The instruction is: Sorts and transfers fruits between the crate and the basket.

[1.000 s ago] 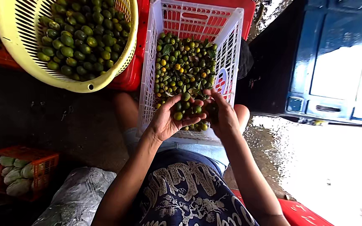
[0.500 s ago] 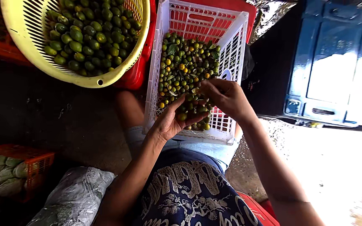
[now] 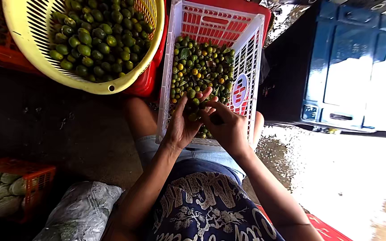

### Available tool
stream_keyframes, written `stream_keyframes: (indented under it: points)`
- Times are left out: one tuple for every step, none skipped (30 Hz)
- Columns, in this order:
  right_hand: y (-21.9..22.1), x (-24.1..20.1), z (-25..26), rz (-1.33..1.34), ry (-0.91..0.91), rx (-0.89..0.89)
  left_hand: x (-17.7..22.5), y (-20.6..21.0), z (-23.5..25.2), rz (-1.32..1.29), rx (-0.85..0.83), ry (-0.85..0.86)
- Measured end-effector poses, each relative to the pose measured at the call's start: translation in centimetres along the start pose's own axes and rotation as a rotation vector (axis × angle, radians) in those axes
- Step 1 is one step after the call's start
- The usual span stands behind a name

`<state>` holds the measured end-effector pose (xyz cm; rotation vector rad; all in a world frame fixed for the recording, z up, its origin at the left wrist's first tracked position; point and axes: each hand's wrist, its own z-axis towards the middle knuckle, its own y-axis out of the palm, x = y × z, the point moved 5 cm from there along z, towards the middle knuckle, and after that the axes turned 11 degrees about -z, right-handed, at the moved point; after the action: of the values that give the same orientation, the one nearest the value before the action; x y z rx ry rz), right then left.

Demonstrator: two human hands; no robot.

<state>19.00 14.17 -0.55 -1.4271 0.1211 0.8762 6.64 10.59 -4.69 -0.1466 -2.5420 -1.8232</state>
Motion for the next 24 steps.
stream_keyframes:
  points:
    - [0.1, 0.3, 0.0, 0.168, 0.059, -0.057, 0.1, -0.1, 0.0, -0.005, -0.008, 0.014]
    - [0.2, 0.8, 0.0, 0.404, 0.15, -0.13, 0.3, -0.1, 0.0, 0.001, -0.018, 0.029]
    - [0.5, 1.1, 0.0, 0.672, 0.268, -0.209, 0.4, -0.1, 0.0, 0.01, -0.023, 0.045]
    - [0.9, 1.5, -0.2, 0.91, 0.398, -0.284, 0.5, -0.2, -0.1, 0.017, -0.024, 0.058]
    - [1.2, 1.7, -0.4, 1.086, 0.513, -0.342, 0.5, -0.2, -0.1, 0.024, -0.023, 0.064]
    - [1.4, 2.0, -0.6, 1.192, 0.598, -0.375, 0.5, -0.2, -0.2, 0.028, -0.013, 0.066]
    - [1.5, 2.2, -0.7, 1.223, 0.64, -0.388, 0.5, -0.3, -0.2, 0.032, 0.004, 0.071]
    - [1.4, 2.6, -0.8, 1.179, 0.644, -0.384, 0.5, -0.3, -0.3, 0.032, 0.025, 0.078]
    - [1.0, 3.0, -0.8, 1.054, 0.611, -0.374, 0.6, -0.3, -0.3, 0.032, 0.036, 0.083]
    - [0.5, 3.3, -0.7, 0.863, 0.555, -0.369, 0.7, -0.3, -0.4, 0.027, 0.044, 0.091]
    - [0.0, 3.5, -0.5, 0.632, 0.492, -0.366, 0.7, -0.4, -0.4, 0.014, 0.053, 0.098]
    - [-0.4, 3.7, -0.4, 0.41, 0.433, -0.381, 0.8, -0.4, -0.4, -0.001, 0.057, 0.103]
    - [-0.5, 3.9, -0.4, 0.259, 0.396, -0.399, 0.8, -0.3, -0.4, -0.011, 0.057, 0.107]
    - [-0.6, 4.1, -0.5, 0.219, 0.39, -0.404, 0.8, -0.3, -0.4, -0.013, 0.047, 0.105]
    - [-0.5, 4.1, -0.5, 0.302, 0.416, -0.383, 0.8, -0.2, -0.4, -0.009, 0.025, 0.098]
    - [-0.3, 4.2, -0.6, 0.503, 0.483, -0.371, 0.8, -0.2, -0.4, -0.01, -0.001, 0.088]
    - [0.2, 4.1, -0.7, 0.766, 0.58, -0.37, 0.7, -0.2, -0.3, -0.014, -0.022, 0.075]
    - [0.7, 3.8, -0.7, 1.024, 0.681, -0.363, 0.7, -0.2, -0.3, -0.016, -0.038, 0.064]
    - [1.1, 3.4, -0.7, 1.277, 0.767, -0.342, 0.7, -0.1, -0.2, -0.022, -0.058, 0.057]
    - [1.5, 2.9, -0.7, 1.509, 0.842, -0.304, 0.8, -0.2, 0.0, -0.038, -0.074, 0.061]
    - [1.9, 2.6, -0.8, 1.662, 0.912, -0.249, 0.9, -0.2, 0.1, -0.038, -0.086, 0.07]
    - [2.3, 2.5, -0.9, 1.723, 0.938, -0.206, 1.0, -0.2, 0.2, -0.046, -0.104, 0.075]
    - [2.6, 2.5, -1.0, 1.701, 0.912, -0.195, 1.1, -0.1, 0.3, -0.059, -0.108, 0.082]
    - [2.8, 2.4, -1.1, 1.589, 0.831, -0.213, 1.1, -0.2, 0.2, -0.086, -0.104, 0.086]
